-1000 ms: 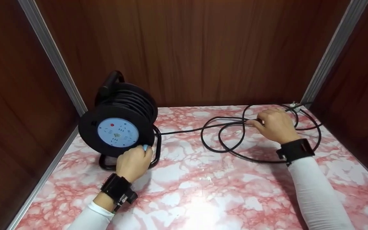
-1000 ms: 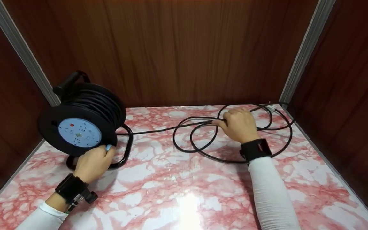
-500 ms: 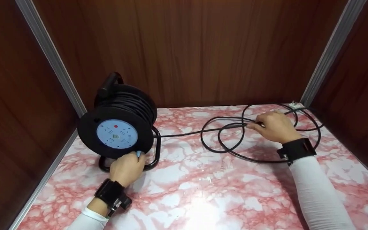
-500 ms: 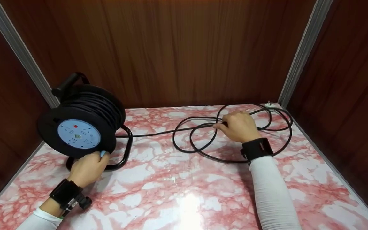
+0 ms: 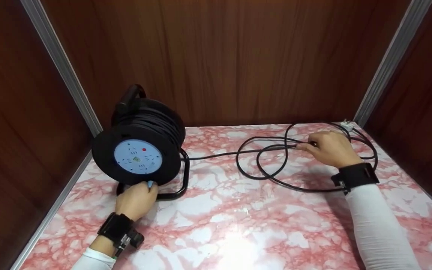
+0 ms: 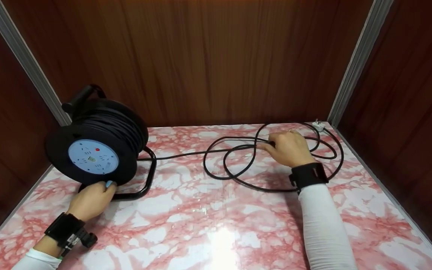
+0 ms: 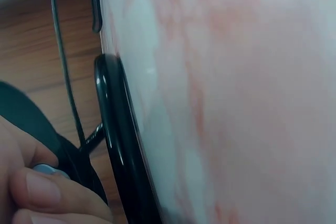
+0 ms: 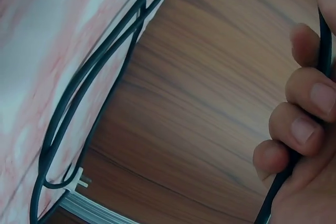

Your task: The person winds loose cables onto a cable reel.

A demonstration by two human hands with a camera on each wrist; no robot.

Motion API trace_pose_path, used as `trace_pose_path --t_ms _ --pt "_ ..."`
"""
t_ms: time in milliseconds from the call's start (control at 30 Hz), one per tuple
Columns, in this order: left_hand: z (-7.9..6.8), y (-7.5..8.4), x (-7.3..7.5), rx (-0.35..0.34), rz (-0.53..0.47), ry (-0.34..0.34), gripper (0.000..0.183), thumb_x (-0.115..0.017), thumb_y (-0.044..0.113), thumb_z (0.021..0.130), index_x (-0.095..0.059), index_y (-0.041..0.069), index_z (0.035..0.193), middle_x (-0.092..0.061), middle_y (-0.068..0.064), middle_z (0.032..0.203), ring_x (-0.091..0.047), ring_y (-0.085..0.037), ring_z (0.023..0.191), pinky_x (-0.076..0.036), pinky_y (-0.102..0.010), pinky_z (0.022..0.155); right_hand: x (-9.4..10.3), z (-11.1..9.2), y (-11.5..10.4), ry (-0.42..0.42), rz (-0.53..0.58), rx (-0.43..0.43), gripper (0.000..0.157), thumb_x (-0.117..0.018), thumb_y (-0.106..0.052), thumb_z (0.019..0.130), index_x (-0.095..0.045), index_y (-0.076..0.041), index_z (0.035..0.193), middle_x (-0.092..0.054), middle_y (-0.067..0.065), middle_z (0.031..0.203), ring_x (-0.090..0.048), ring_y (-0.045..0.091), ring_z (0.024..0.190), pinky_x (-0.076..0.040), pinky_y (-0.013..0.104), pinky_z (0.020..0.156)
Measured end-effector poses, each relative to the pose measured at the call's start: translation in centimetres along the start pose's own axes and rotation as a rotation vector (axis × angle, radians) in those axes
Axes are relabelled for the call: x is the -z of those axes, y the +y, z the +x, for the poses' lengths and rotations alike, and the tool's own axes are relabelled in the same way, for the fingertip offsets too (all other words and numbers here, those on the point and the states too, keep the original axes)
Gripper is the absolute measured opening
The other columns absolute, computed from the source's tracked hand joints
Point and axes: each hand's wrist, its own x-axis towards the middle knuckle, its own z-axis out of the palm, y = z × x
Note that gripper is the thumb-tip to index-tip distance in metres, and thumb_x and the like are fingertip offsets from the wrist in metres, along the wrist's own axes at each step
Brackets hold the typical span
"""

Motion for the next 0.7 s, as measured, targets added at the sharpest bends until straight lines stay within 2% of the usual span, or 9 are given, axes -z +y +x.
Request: trace_pose_path --t_ms 200,400,467,600,700 --pt "-0.1 -0.9 0.7 0.020 0.006 -0.018 0.053 -0.040 0.042 0.109 -0.073 0.007 0.087 -0.074 -0.018 0.098 -0.072 -0.038 0.087 -0.055 -0.063 0.073 0.2 0.0 -0.3 -0.010 -0.002 0.000 0.045 -0.072 -0.057 0.096 -0.056 -0.024 0.069 -0.053 -0.007 0.062 -0.052 0.020 0.060 -0.042 0.045 0.065" --pt "-0.3 -2.2 1.4 0.044 0.022 -0.027 0.055 -0.038 0.044 0.110 -0.072 0.006 0.090 -0.073 -0.022 0.109 -0.071 -0.044 0.097 -0.053 -0.067 0.074 -0.1 0.1 -0.5 -0.031 -0.007 -0.010 0.044 -0.073 -0.055 0.096 -0.056 -0.024 0.070 -0.053 -0.007 0.062 -0.051 0.019 0.059 -0.042 0.044 0.063" --pt "-0.4 -2.5 1.7 0.056 0.020 -0.033 0.055 -0.037 0.044 0.110 -0.072 0.006 0.091 -0.073 -0.022 0.110 -0.070 -0.044 0.099 -0.052 -0.068 0.076 -0.2 0.1 -0.6 -0.013 -0.009 -0.001 0.043 -0.075 -0.051 0.096 -0.056 -0.023 0.070 -0.052 -0.007 0.061 -0.050 0.019 0.058 -0.040 0.043 0.061" --pt "-0.3 -3.0 2.3 0.074 0.017 -0.043 0.055 -0.036 0.046 0.110 -0.069 0.010 0.085 -0.073 -0.016 0.098 -0.071 -0.040 0.097 -0.052 -0.067 0.075 -0.3 0.2 -0.7 0.020 -0.008 0.012 0.045 -0.077 -0.049 0.095 -0.053 -0.022 0.068 -0.049 -0.007 0.059 -0.047 0.019 0.055 -0.036 0.040 0.058" --pt "-0.2 -3.2 2.8 0.082 0.012 -0.062 0.055 -0.035 0.047 0.110 -0.067 0.013 0.080 -0.069 -0.009 0.086 -0.070 -0.034 0.092 -0.052 -0.063 0.074 -0.5 0.1 -0.7 0.009 0.001 0.010 0.048 -0.073 -0.053 0.097 -0.051 -0.022 0.068 -0.047 -0.006 0.058 -0.045 0.019 0.055 -0.034 0.039 0.057"
